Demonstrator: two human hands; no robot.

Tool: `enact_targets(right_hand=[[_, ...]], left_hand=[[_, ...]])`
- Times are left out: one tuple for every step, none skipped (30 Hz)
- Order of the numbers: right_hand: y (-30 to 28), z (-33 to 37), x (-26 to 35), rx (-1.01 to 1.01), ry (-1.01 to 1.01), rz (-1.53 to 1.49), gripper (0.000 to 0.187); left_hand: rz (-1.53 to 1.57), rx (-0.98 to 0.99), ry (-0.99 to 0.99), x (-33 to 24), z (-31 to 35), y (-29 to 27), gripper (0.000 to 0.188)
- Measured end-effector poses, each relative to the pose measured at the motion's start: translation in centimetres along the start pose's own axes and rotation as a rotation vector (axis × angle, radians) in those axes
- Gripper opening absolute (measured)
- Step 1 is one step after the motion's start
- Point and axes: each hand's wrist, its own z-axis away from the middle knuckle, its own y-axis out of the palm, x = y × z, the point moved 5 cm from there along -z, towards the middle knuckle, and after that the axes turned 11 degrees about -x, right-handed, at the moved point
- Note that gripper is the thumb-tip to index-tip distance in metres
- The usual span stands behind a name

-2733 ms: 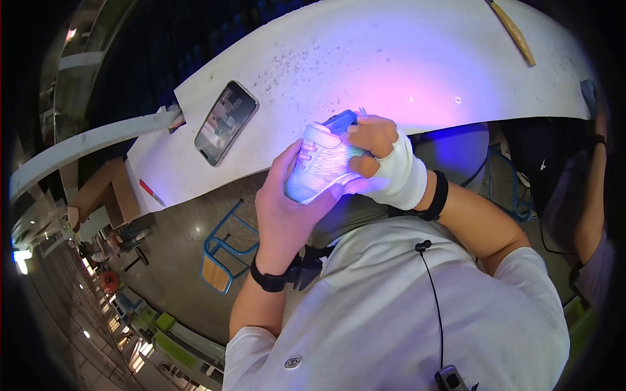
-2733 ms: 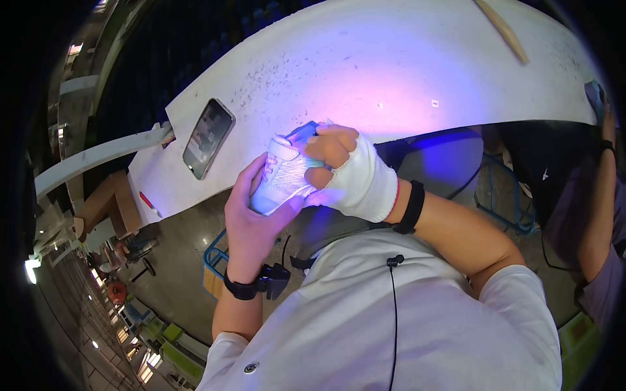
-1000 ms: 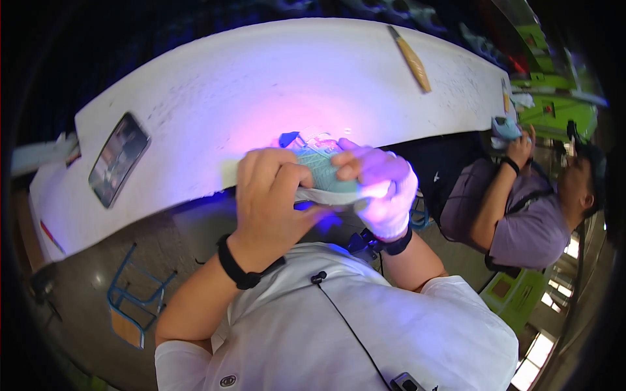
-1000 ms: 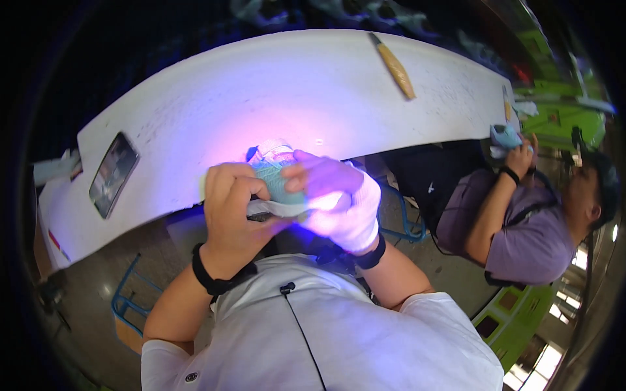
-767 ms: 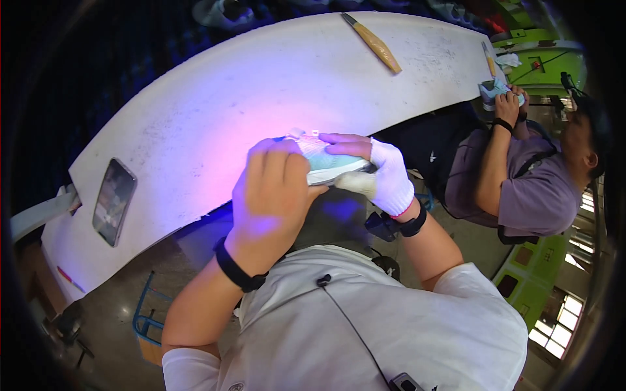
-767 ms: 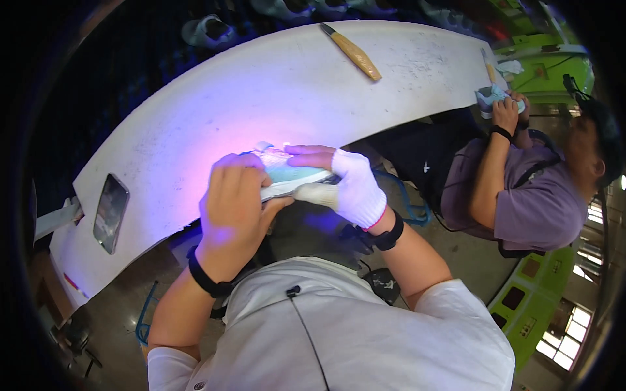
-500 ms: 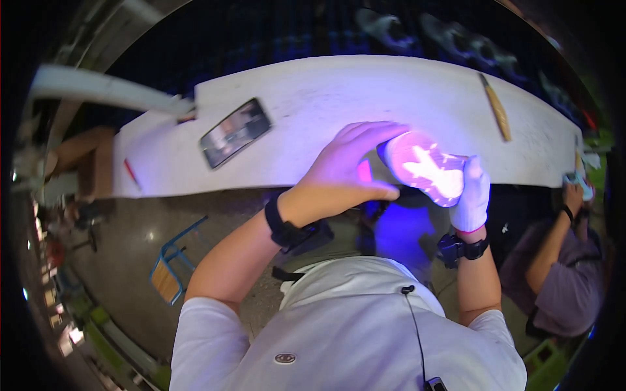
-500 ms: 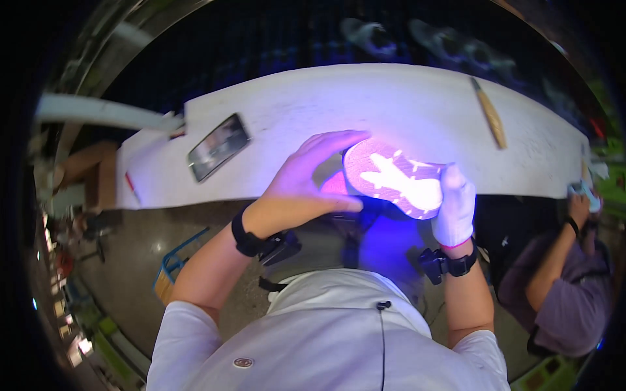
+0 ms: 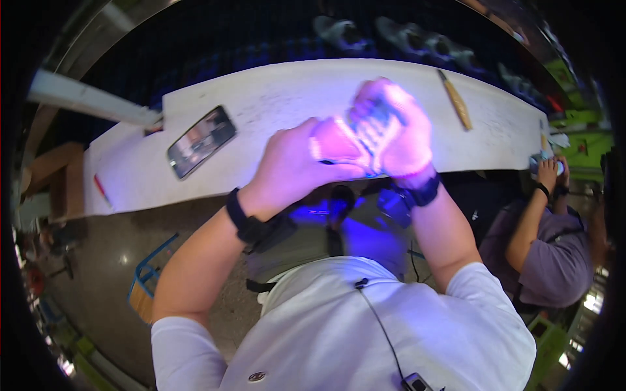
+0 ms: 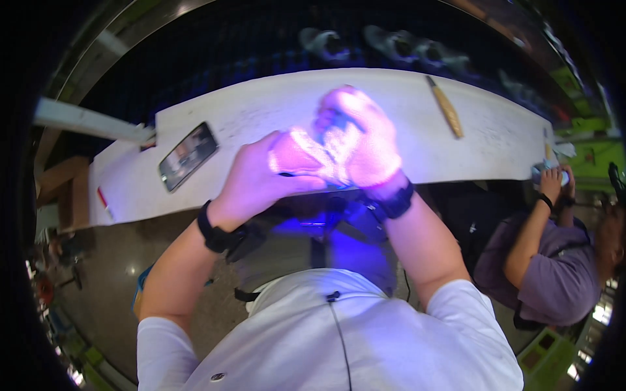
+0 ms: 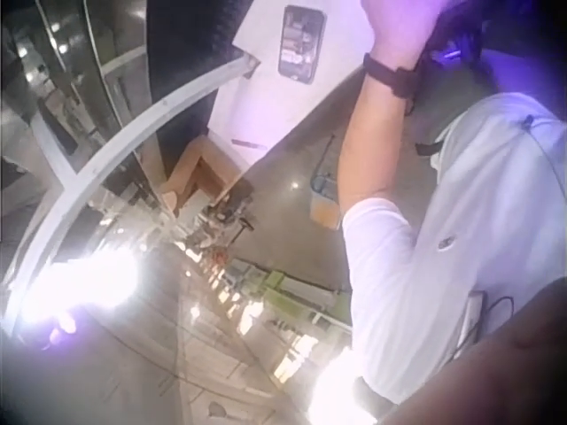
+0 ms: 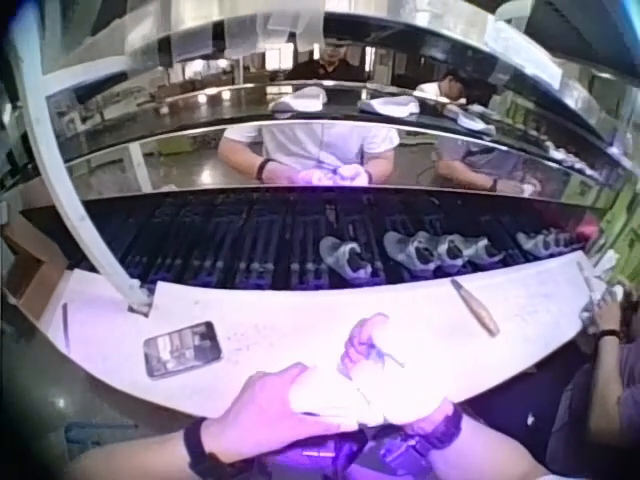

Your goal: Inspecting shoe components using a UV light on an assembly line.

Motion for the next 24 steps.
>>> enact_targets(right_hand=[[1.0,-0.4,0.2,0.051,-0.117,0.206,0.022],[1.7,-0.6,0.2,0.099,-0.225,0.412,0.028],[2.0,-0.8,0.3,0.076,-0.232,0.416,0.028],[2.5,-0.9,0.1,0.098,-0.162,0.478,0.027],[2.7,-1.0,0.0,0.121,-0.089,0.537,0.026],[2.7,-1.2,0.4,0.107,-0.088,0.535,0.026],[2.7,-1.3,0.8,0.113,-0.076,0.577,0.025],[2.4,-1.3,1.2,0.120,-0.063,0.619,0.024],[2.4,-1.2,1.9,0.143,-0.156,0.731,0.026],[1.9,-1.2,2.3,0.136,-0.160,0.728,0.026],[1.7,-1.0,2.7,0.155,-0.188,0.708,0.028],[1.3,-0.9,3.3,0.168,-0.223,0.692,0.030],[0.4,-0.7,3.6,0.152,-0.234,0.697,0.030],[-0.3,-0.2,4.1,0.227,-0.361,0.729,0.038],[-0.4,0.8,4.7,0.309,-0.482,0.761,0.045],[-0.8,1.6,4.9,0.295,-0.485,0.775,0.045],[-1.0,2.6,5.2,0.247,-0.485,0.730,0.053],[-1.2,3.6,5.5,0.201,-0.485,0.683,0.061],[-1.8,4.3,5.6,0.152,-0.457,0.745,0.073],[-1.8,5.3,6.0,0.141,-0.459,0.759,0.073],[-1.6,6.2,5.9,0.143,-0.382,0.688,0.065],[-1.6,6.9,5.8,0.150,-0.304,0.615,0.056],[-2.2,7.5,5.7,0.240,-0.356,0.714,0.055],[-2.0,8.2,5.6,0.274,-0.417,0.815,0.051]], left_hand=[[0.105,0.005,-0.025,-0.4,-0.1,0.2,0.050],[0.124,0.034,-0.017,-0.5,-0.4,0.8,0.050],[0.093,0.007,-0.018,-0.4,-0.7,0.8,0.049],[0.063,-0.024,-0.019,-0.4,-1.1,0.8,0.049],[0.037,-0.011,-0.004,-0.8,-1.6,0.9,0.048],[0.040,0.002,-0.006,-1.3,-2.0,1.1,0.048],[0.006,0.020,-0.012,-1.7,-2.5,1.3,0.048],[-0.029,0.036,-0.017,-1.8,-2.9,1.7,0.047],[-0.079,0.078,-0.031,-1.8,-3.5,1.9,0.049],[-0.081,0.085,-0.027,-2.3,-3.9,2.2,0.049],[-0.209,0.095,-0.032,-3.0,-4.1,2.3,0.051],[-0.333,0.108,-0.029,-3.5,-4.5,2.6,0.054],[-0.328,0.120,-0.014,-3.8,-4.7,3.2,0.054],[-0.418,0.100,0.119,-4.6,-4.7,3.8,0.060],[-0.504,0.071,0.246,-5.6,-4.3,4.4,0.070],[-0.490,0.079,0.257,-6.1,-3.9,5.0,0.070],[-0.594,0.095,0.344,-6.9,-3.3,5.7,0.069],[-0.700,0.108,0.431,-7.7,-2.7,6.2,0.068],[-0.753,0.130,0.510,-8.5,-2.4,6.6,0.062],[-0.738,0.133,0.520,-9.0,-2.2,6.9,0.062],[-0.675,0.114,0.607,-9.9,-1.6,7.0,0.056],[-0.615,0.094,0.691,-10.7,-1.0,7.0,0.050],[-0.620,0.095,0.691,-10.6,-0.6,7.1,0.050],[-0.675,0.158,0.727,-10.3,0.0,7.1,0.045]])
